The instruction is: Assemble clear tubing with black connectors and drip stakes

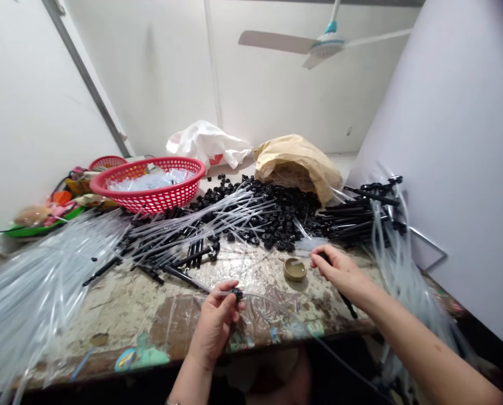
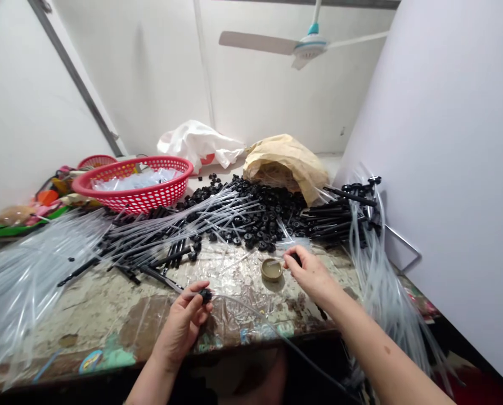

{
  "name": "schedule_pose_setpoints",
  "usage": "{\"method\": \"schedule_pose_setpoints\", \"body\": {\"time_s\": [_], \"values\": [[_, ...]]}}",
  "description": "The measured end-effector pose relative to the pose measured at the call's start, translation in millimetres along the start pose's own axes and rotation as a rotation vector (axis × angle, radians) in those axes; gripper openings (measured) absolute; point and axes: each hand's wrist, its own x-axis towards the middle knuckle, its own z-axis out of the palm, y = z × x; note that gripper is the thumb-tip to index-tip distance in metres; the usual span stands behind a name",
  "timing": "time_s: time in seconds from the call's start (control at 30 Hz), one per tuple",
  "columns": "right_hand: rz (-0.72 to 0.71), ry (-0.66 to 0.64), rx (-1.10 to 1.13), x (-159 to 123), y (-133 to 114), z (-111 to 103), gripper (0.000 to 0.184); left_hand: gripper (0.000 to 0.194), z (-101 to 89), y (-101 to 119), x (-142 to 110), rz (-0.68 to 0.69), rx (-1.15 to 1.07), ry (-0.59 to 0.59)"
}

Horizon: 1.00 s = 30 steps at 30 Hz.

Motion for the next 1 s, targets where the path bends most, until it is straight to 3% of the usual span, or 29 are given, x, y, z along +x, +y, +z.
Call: {"method": "schedule_pose_setpoints", "body": {"time_s": [0.1,0.4,0.53,0.7,0.83,1.0], "values": [[-0.052,0.038,-0.174,1,12,1,0.017,0.034,1.6,1,0,0.001,0.021,0.009],[-0.06,0.029,-0.089,-3,22,4,0.015,0.033,7.7,3,-3,0.02,0.09,0.002],[0.04,0.029,0.158,-14,6,3,0.02,0.031,6.1,1,-3,0.007,0.09,0.012],[0.222,-0.217,0.775,-46,-29,26,0.029,0.028,3.0,-4,-1,0.026,0.065,0.006],[0.24,-0.378,0.843,-65,-48,56,0.029,0.027,1.1,-6,1,0.052,0.016,0.025],[0.249,-0.347,0.739,-65,-55,74,0.031,0.026,-1.0,-6,2,0.031,-0.042,0.055]]}}
